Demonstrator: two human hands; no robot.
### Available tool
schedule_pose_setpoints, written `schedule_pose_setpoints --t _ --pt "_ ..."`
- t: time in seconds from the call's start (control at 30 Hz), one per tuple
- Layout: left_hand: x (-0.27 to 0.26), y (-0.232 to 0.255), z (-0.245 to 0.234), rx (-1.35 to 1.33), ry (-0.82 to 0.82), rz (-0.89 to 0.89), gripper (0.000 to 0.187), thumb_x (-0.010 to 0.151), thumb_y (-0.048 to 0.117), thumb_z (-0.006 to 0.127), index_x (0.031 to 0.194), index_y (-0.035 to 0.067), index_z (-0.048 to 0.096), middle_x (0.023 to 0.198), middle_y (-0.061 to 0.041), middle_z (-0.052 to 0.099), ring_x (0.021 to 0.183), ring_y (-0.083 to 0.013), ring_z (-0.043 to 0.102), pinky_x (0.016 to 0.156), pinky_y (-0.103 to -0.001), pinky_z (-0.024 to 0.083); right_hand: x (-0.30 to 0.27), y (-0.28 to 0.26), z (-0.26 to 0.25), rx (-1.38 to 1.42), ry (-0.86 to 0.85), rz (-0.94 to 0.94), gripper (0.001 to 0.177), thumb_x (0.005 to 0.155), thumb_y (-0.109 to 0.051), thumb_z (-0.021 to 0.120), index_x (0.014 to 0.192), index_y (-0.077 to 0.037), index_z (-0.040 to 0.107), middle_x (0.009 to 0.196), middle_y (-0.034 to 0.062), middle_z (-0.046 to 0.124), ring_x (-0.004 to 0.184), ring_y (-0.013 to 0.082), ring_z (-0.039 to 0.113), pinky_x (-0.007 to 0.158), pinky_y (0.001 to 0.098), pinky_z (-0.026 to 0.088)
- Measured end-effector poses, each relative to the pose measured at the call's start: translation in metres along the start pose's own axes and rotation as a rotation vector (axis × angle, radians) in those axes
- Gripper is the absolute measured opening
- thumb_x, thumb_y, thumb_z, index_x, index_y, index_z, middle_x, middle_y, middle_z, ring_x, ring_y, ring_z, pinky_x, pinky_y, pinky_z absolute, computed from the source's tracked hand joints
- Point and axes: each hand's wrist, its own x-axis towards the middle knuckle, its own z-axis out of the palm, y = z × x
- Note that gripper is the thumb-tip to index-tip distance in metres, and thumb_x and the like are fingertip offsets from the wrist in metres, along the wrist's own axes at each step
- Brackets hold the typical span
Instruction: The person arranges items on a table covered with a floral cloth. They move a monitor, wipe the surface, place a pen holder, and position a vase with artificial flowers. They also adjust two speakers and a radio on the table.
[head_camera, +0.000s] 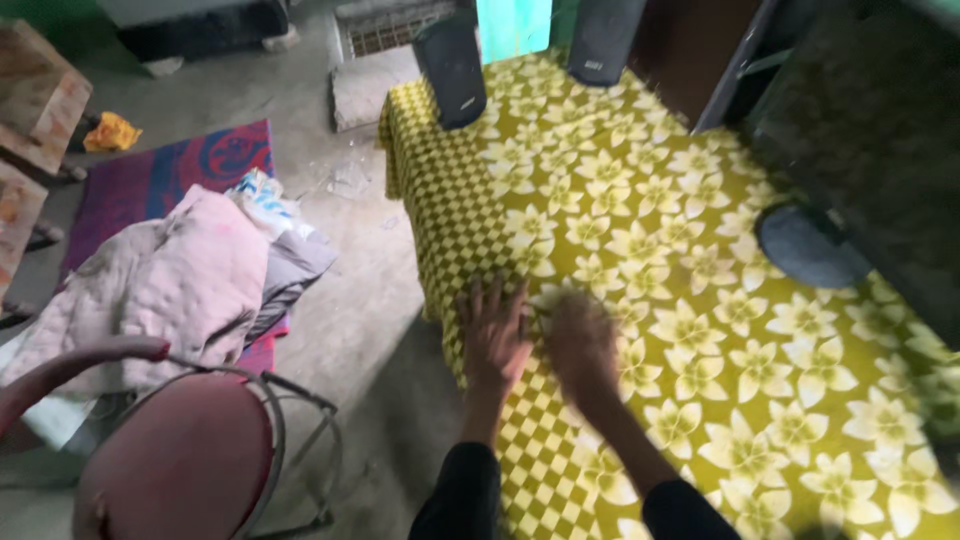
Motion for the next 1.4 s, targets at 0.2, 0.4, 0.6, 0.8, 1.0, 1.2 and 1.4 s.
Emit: schedule_pose_setpoints --t 0.2,0.4,0.6,0.8,1.0,1.2,1.4 --pt "0.006 0.003 -0.012 0.036 -0.024 0.030 0.057 0.094 0.035 0.054 0.150 0.032 0.049 0.159 -0.009 0.041 0.148 -0.0426 0.026 0.121 -0.064 0.008 0.016 0.090 0.006 0.581 0.041 0.016 0.056 0.088 -0.029 0.058 0.142 -0.012 0.053 0.155 0.0162 0.044 0.147 0.0332 0.035 0.122 0.0563 0.026" --pt "0.011 0.010 -0.022 -0.038 -0.248 -0.080 0.048 0.101 0.046 0.047 0.147 0.033 0.046 0.162 -0.009 0.032 0.153 -0.0412 0.016 0.123 -0.064 0.005 0.032 0.226 0.028 0.350 0.154 0.403 0.070 0.100 -0.047 0.049 0.152 -0.001 0.039 0.160 0.0193 0.039 0.149 0.0378 0.034 0.120 0.0516 0.030" --pt "0.017 0.014 -0.013 -0.005 -0.285 -0.089 0.051 0.103 0.047 0.041 0.151 0.030 0.040 0.162 -0.011 0.028 0.151 -0.0431 0.013 0.119 -0.067 0.006 0.047 0.111 -0.020 -0.091 -0.223 0.178 0.052 0.100 -0.045 0.047 0.134 -0.006 0.054 0.163 0.0212 0.031 0.149 0.0362 0.028 0.122 0.0536 0.021" --pt "0.009 0.019 -0.017 0.105 -0.115 -0.043 0.049 0.102 0.048 0.041 0.148 0.030 0.045 0.160 -0.008 0.036 0.149 -0.0409 0.024 0.121 -0.068 0.010 0.064 0.079 -0.047 0.271 0.112 -0.402 0.040 0.093 -0.024 0.054 0.128 -0.004 0.060 0.140 0.0173 0.057 0.122 0.0293 0.057 0.101 0.0500 0.045" --pt "0.009 0.020 -0.018 0.080 -0.119 -0.034 0.051 0.100 0.045 0.042 0.147 0.028 0.046 0.157 -0.011 0.037 0.147 -0.0425 0.024 0.119 -0.069 0.007 0.062 0.180 -0.027 0.495 -0.057 0.381 0.048 0.100 -0.031 0.054 0.136 0.001 0.051 0.139 0.0206 0.055 0.121 0.0293 0.058 0.101 0.0420 0.053" --pt "0.004 0.024 -0.023 0.085 -0.163 -0.048 0.052 0.101 0.045 0.041 0.149 0.027 0.044 0.156 -0.013 0.036 0.147 -0.0425 0.022 0.119 -0.068 0.006 0.030 0.157 0.020 -0.098 0.189 0.513 0.073 0.104 -0.058 0.025 0.158 -0.008 0.024 0.164 0.0156 0.025 0.148 0.0355 0.029 0.116 0.0564 0.019" --pt "0.010 0.009 -0.018 0.065 -0.107 -0.024 0.061 0.095 0.043 0.048 0.150 0.017 0.041 0.155 -0.015 0.038 0.147 -0.0418 0.024 0.120 -0.065 0.009 0.068 0.019 0.020 0.380 -0.210 0.253 0.054 0.091 -0.037 0.056 0.140 -0.017 0.047 0.153 0.0066 0.043 0.147 0.0226 0.037 0.128 0.0485 0.024"
